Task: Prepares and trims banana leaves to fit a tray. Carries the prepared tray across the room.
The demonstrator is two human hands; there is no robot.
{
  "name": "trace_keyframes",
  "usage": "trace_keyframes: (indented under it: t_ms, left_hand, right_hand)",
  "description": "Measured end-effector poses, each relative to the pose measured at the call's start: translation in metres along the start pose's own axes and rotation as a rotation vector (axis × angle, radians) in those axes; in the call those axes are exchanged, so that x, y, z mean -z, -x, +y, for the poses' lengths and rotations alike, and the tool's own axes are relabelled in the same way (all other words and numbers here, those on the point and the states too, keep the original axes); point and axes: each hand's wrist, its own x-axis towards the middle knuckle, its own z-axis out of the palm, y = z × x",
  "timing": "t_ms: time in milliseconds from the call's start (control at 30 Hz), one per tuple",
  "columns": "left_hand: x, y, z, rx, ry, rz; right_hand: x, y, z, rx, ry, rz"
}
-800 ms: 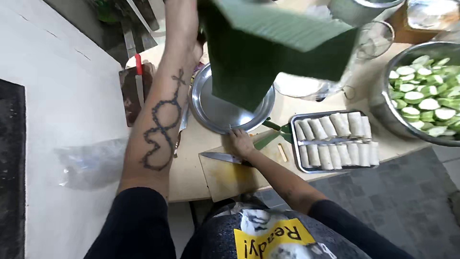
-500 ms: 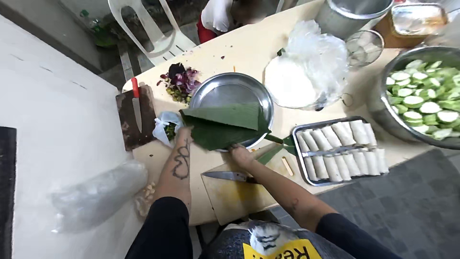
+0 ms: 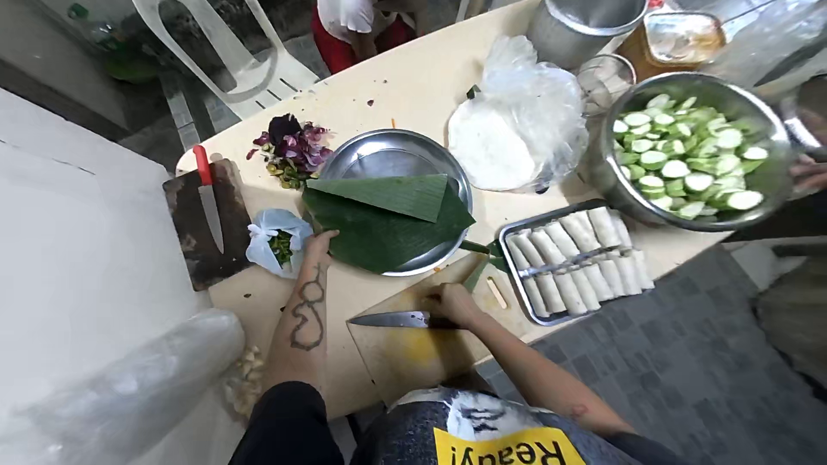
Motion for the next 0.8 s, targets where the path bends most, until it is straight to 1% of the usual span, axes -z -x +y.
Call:
trace_keyframes:
  t_ms: [33, 100, 133, 167, 200, 233, 300, 333, 367, 433, 533, 633, 700, 800]
  left_hand:
    - [0.001, 0.008, 0.0, 0.054, 0.113, -0.037]
    - [0.002, 0.031, 0.006, 0.137, 0.214, -0.067]
    - [0.001, 0.043, 0.009, 0.167, 0.226, -0.075]
    - [0.001, 0.054, 0.012, 0.19, 0.233, -0.081]
    - [0.002, 0.063, 0.012, 0.206, 0.239, -0.087]
    - [0.004, 0.07, 0.012, 0.211, 0.234, -0.095]
    - [0.009, 0.086, 0.012, 0.204, 0.231, -0.116]
    - [0.012, 0.097, 0.013, 0.194, 0.222, -0.134]
    - [0.016, 0.108, 0.011, 0.178, 0.203, -0.133]
    - [0.026, 0.128, 0.0, 0.14, 0.165, -0.118]
    - [0.051, 0.159, -0.029, 0.065, 0.165, -0.15]
    - [0.064, 0.194, -0.051, -0.043, 0.119, -0.175]
    - [0.057, 0.211, -0.059, -0.087, 0.16, -0.205]
    - [0.018, 0.25, -0.064, -0.077, 0.36, -0.213]
  right_hand:
    - [0.005, 0.002, 0.004, -0.018, 0.017, -0.026]
    - [0.01, 0.004, 0.008, -0.08, 0.041, -0.018]
    - [0.012, 0.006, 0.01, -0.112, 0.005, 0.028]
    - [0.013, 0.007, 0.013, -0.143, -0.089, 0.099]
    - [0.014, 0.007, 0.015, -0.168, -0.265, 0.192]
    - [0.014, 0.006, 0.017, -0.195, -0.534, 0.284]
    - [0.017, 0.004, 0.018, -0.224, -1.216, 0.42]
    - [0.022, 0.007, 0.018, -0.229, -1.47, 0.422]
    - [0.027, 0.011, 0.02, -0.229, -1.601, 0.406]
    - [0.033, 0.018, 0.026, -0.217, -1.612, 0.371]
    - [0.03, 0.03, 0.038, -0.158, -1.494, 0.374]
    - [0.014, 0.059, 0.047, -0.069, -1.406, 0.488]
    - [0.009, 0.087, 0.055, -0.006, -1.394, 0.586]
    - [0.0, 0.136, 0.081, 0.01, -1.452, 0.696]
